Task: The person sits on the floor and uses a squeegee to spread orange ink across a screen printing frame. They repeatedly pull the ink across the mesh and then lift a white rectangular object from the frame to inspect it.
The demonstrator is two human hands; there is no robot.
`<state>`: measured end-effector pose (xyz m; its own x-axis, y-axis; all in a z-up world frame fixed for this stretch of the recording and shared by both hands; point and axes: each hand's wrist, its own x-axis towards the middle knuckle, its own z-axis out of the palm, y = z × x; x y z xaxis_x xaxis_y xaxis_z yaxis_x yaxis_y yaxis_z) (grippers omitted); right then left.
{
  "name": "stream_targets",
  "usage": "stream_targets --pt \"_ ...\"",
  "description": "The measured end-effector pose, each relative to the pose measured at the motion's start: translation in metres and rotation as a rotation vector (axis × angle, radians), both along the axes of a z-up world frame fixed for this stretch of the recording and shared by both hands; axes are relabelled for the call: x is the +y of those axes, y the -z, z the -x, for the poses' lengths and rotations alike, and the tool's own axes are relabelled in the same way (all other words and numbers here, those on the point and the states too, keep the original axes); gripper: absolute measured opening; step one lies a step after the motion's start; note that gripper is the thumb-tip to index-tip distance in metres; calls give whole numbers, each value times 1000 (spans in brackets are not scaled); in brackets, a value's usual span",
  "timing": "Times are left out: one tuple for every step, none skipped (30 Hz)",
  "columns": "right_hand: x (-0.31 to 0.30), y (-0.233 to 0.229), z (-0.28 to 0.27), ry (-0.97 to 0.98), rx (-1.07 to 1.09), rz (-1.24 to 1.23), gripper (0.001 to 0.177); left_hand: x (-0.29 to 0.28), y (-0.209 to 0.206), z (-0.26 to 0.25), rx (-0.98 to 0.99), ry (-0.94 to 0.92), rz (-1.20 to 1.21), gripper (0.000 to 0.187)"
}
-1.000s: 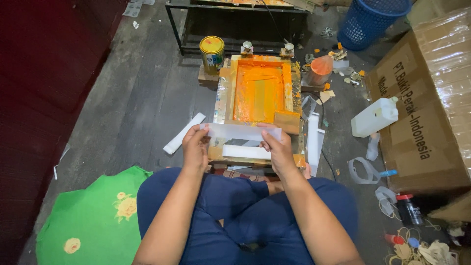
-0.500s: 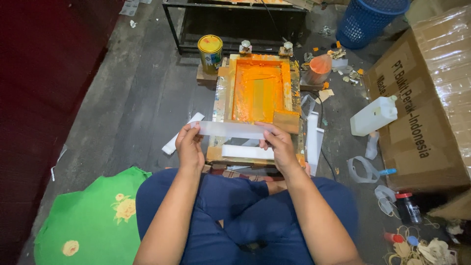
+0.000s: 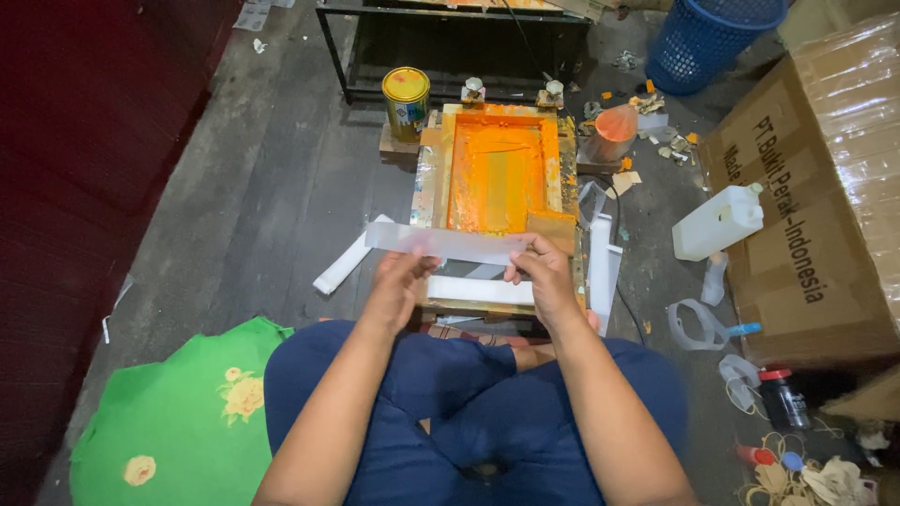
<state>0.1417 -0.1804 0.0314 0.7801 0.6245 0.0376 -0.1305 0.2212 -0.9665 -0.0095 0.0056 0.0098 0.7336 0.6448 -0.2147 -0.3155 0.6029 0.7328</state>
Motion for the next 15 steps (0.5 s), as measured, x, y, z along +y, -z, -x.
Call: stream_targets --pt "1 0 1 1 1 0 31 -6 -8 1 1 1 0 21" --pt "2 0 2 -12 1 -10 30 -12 -15 2 11 78 -53 20" --pt "3 0 3 -25 -1 -20 29 -18 -23 3 21 154 -105 21" --pt "4 2 4 -25 -1 -21 29 -19 -15 1 21 154 -106 21" --pt "5 4 5 -42 0 -27 29 -20 -7 -1 15 196 -116 21" --pt "6 7 6 -60 2 -33 30 -21 1 -2 8 237 -126 22" --pt "7 6 7 -59 2 -35 30 -25 -17 1 9 237 -127 22" --pt "8 6 9 -67 -1 -36 26 -30 -35 5 14 240 -122 22" --pt "8 6 11 -74 -3 -38 23 -34 -54 9 20 244 -116 23" --pt "9 7 9 -73 -3 -39 23 -30 -43 7 21 245 -117 23" --pt "9 8 8 -69 -7 -38 21 -26 -33 4 28 219 -120 22" --pt "8 9 6 -65 -11 -37 19 -21 -24 2 35 193 -122 21" --pt "7 7 5 -63 -11 -38 19 -20 -24 2 35 194 -122 21" --pt "6 6 5 -51 -5 -37 18 -18 -24 3 44 168 -105 22" --pt "5 3 3 -39 1 -37 17 -16 -25 4 52 142 -88 23"
